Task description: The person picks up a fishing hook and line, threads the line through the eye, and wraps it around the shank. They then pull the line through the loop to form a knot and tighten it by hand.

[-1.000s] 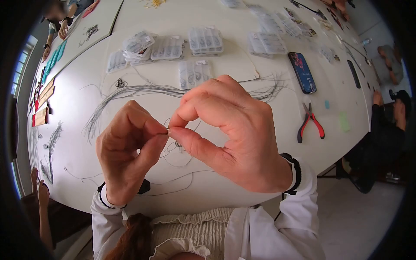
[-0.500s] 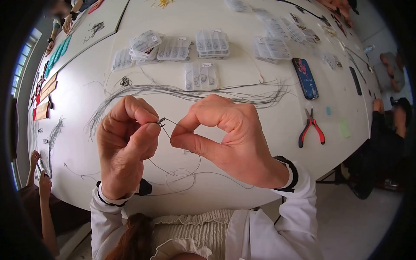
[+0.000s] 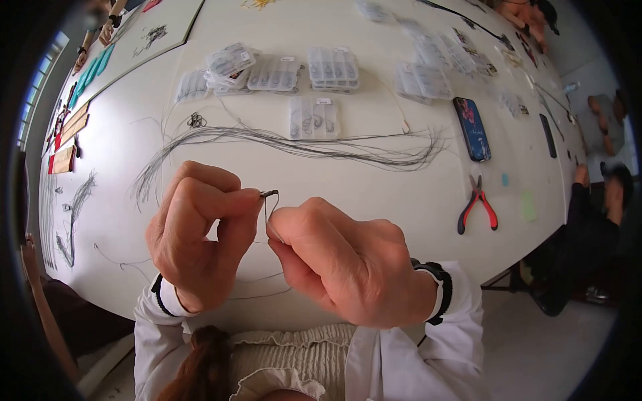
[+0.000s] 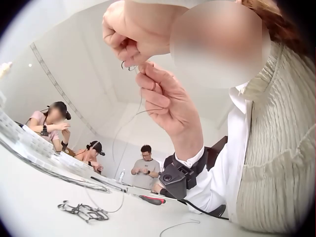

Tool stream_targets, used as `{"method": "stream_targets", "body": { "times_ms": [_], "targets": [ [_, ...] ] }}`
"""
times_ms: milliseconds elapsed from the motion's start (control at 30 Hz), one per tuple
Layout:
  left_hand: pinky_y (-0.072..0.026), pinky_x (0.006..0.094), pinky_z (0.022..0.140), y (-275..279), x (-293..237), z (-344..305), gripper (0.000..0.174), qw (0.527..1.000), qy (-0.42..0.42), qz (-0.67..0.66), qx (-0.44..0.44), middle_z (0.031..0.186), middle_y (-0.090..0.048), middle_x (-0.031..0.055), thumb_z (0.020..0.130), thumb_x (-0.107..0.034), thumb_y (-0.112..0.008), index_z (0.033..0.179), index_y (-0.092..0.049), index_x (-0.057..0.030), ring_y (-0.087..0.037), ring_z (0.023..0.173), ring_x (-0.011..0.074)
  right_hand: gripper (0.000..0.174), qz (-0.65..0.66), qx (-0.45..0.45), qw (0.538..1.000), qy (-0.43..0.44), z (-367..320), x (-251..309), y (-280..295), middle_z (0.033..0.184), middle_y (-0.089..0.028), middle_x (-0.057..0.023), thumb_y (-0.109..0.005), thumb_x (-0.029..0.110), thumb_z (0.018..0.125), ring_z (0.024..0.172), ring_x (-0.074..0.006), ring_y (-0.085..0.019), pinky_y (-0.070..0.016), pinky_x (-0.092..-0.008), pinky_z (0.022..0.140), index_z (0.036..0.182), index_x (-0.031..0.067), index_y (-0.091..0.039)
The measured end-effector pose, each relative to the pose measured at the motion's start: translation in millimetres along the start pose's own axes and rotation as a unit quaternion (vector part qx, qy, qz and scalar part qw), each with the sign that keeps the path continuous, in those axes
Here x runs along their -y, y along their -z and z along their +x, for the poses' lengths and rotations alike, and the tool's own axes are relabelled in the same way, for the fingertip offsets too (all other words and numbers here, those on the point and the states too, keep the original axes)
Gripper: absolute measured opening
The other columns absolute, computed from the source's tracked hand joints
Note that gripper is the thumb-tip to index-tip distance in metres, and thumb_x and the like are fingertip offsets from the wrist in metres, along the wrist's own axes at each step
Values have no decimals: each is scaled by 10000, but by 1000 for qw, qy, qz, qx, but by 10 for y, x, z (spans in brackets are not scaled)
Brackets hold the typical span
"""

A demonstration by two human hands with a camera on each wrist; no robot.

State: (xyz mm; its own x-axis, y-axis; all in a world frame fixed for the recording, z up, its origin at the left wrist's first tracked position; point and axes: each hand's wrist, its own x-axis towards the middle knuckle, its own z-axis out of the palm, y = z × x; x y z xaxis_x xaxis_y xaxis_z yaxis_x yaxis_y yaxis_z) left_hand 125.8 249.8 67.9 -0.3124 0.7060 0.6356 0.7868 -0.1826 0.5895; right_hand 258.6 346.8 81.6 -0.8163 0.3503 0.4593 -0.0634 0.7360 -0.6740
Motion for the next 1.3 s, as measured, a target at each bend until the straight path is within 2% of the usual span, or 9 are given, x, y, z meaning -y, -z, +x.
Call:
{"method": "stream_targets", "body": {
  "times_ms": [100, 300, 433, 633, 767, 1000, 1100, 1167, 1300],
  "targets": [
    [-379, 235, 446, 4, -45, -2, 152, 999, 8, 26, 19, 719, -540, 97, 670, 95, -643, 744, -556, -4, -510, 549, 152, 292, -135, -45, 978, 150, 0, -94, -16, 622, -467, -42, -631, -46, 556, 449, -106, -459, -299, -217, 325, 839, -15, -568],
    [-369, 249, 416, 21, -31, 24, 139, 995, -48, 11, 91, 708, -537, 74, 660, 19, -677, 710, -552, -17, -487, 503, 152, 335, -234, -54, 937, 255, 84, -143, 196, 598, -436, -34, -602, 18, 504, 445, -80, -448, -292, -211, 325, 836, -22, -591],
    [-356, 251, 403, -4, -13, 22, 149, 993, -68, -19, 94, 705, -537, 66, 654, 26, -684, 697, -549, -23, -479, 490, 138, 260, -167, -29, 976, 141, 163, -97, 258, 558, -530, -16, -692, -90, 541, 432, -117, -469, -308, -217, 366, 765, 26, -626],
    [-358, 252, 426, -5, -35, 6, 175, 995, -44, -48, 76, 699, -529, 70, 639, 56, -688, 718, -556, -28, -473, 512, 134, 129, -29, 9, 999, -33, 181, -131, 241, 532, -509, 8, -709, -23, 663, 420, -57, -409, -293, -205, 395, 733, 40, -621],
    [-325, 234, 438, -4, -31, 11, 170, 996, -21, -66, 65, 704, -525, 72, 656, 63, -680, 737, -559, -26, -444, 535, 116, 86, 84, 122, 973, -175, 189, -181, 307, 497, -502, 15, -695, 37, 743, 433, -5, -381, -272, -172, 409, 721, 28, -613],
    [-317, 214, 465, -21, 41, 19, 153, 970, 69, -219, 82, 747, -506, 66, 702, 99, -624, 779, -550, -10, -426, 572, 95, 73, 164, 138, 942, -258, 209, -247, 211, 511, -494, 16, -687, 56, 755, 440, -22, -393, -312, -187, 423, 746, 25, -621],
    [-333, 212, 477, -56, 89, 7, 155, 971, 55, -223, 66, 771, -504, 71, 709, 120, -595, 787, -541, -2, -436, 583, 100, 76, 79, 143, 977, -137, 205, -326, 172, 669, -540, -20, -691, 37, 721, 570, -78, -513, -405, -219, 511, 780, 44, -644],
    [-363, 241, 478, -58, 58, 25, 145, 977, 54, -198, 49, 741, -507, 79, 715, 115, -597, 784, -535, 3, -470, 585, 142, 261, 13, 19, 999, -41, 241, -299, 160, 910, -558, -72, -711, 10, 601, 771, -152, -521, -418, -257, 629, 854, 46, -657],
    [-381, 269, 439, -19, 32, 50, 144, 992, 33, -112, 43, 708, -508, 80, 713, 104, -603, 783, -534, 0, -494, 550, 175, 347, -14, 7, 1000, 19, 223, -164, 319, 893, -537, -75, -755, 53, 507, 779, -194, -512, -415, -289, 668, 844, 53, -673]
  ]
}}
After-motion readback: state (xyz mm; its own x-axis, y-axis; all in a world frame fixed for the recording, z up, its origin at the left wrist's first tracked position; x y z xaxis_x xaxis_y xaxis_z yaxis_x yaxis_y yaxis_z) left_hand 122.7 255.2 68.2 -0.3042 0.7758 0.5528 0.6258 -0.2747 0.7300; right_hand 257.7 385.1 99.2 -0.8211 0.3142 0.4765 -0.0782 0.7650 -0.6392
